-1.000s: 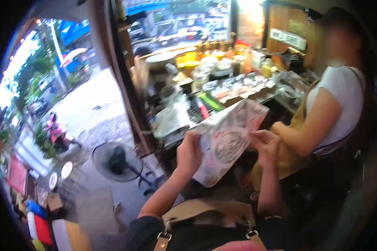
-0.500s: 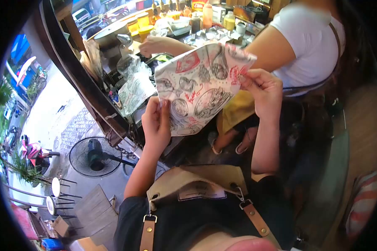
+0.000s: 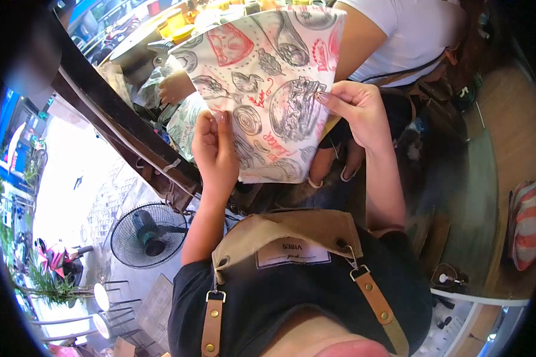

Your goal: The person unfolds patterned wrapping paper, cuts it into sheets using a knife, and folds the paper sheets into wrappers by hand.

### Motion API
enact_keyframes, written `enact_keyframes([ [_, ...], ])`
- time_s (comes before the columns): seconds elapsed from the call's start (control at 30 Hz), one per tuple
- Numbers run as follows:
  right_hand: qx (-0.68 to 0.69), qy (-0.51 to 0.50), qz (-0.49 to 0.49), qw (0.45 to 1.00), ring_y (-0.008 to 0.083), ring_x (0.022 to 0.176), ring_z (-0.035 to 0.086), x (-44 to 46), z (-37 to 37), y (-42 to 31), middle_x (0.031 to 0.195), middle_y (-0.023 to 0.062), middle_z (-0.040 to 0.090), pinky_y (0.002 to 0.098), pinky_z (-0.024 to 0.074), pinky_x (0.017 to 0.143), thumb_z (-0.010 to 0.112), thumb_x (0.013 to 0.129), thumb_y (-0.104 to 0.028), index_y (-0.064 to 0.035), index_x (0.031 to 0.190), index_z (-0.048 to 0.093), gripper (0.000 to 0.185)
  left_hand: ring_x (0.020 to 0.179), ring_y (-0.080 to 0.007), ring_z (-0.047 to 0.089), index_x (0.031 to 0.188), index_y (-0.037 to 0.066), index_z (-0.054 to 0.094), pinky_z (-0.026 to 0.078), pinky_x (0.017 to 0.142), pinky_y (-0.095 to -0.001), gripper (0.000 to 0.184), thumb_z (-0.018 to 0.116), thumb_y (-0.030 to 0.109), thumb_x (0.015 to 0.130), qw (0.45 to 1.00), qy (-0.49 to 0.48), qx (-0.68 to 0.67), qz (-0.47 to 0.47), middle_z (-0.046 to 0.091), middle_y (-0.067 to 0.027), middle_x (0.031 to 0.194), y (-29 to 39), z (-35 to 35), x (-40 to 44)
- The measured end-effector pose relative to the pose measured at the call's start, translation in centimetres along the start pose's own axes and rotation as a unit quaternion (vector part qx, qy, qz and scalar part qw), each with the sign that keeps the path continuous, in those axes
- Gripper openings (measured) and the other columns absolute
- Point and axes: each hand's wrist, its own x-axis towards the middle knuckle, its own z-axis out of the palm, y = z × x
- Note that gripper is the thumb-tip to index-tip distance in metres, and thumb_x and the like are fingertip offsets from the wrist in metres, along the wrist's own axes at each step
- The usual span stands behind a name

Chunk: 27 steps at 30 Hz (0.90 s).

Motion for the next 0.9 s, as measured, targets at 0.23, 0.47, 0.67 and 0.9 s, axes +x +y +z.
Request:
enact_keyframes([
  [0.23, 0.048, 0.021, 0.092, 0.994, 0.0086, 0.063, 0.061, -0.8, 1.5, 2.0, 0.075, 0.0058, 0.065, 0.0218, 0.0494, 0.057, 0.066, 0.081, -0.009, 0.0037, 0.083, 0.064, 0.013, 0.066, -0.0023, 0.046, 0.110, 0.004, 0.040, 0.034, 0.056, -0.0168, 0.023, 0.052, 0.013, 0.092, 0.990, -0.056, -0.033, -0.127, 0.056, -0.0011, 0.076, -0.1, -2.1, 0.9],
  [0.47, 0.037, 0.164, 0.021, 0.986, 0.0130, 0.074, 0.063, -2.2, -0.4, 0.2, 0.087, 0.0098, 0.065, 0.0263, 0.0523, 0.068, 0.060, 0.084, -0.001, 0.0055, 0.091, 0.063, 0.010, 0.084, -0.0145, 0.061, 0.114, 0.009, 0.029, 0.049, 0.071, -0.0246, 0.043, 0.059, -0.002, 0.085, 0.958, -0.156, -0.157, -0.181, 0.060, -0.0148, 0.093, -1.5, -4.3, -1.8],
  [0.67, 0.030, 0.175, -0.038, 0.983, 0.0130, 0.080, 0.061, -3.3, -1.9, 0.3, 0.089, 0.0095, 0.065, 0.0279, 0.0502, 0.073, 0.061, 0.084, -0.003, 0.0044, 0.089, 0.062, 0.009, 0.085, -0.0130, 0.060, 0.112, 0.005, 0.036, 0.047, 0.074, -0.0231, 0.037, 0.059, -0.002, 0.084, 0.943, -0.170, -0.216, -0.186, 0.061, -0.0132, 0.095, -1.8, -4.1, -2.2],
  [0.9, 0.028, 0.230, -0.090, 0.969, 0.0137, 0.076, 0.061, -3.3, -0.5, -0.2, 0.082, 0.0093, 0.064, 0.0290, 0.0510, 0.071, 0.062, 0.083, 0.000, 0.0020, 0.077, 0.059, 0.006, 0.080, -0.0130, 0.062, 0.112, 0.001, 0.044, 0.049, 0.069, -0.0233, 0.034, 0.063, 0.003, 0.084, 0.946, -0.152, -0.236, -0.159, 0.062, -0.0112, 0.091, -1.3, -2.7, -0.1],
])
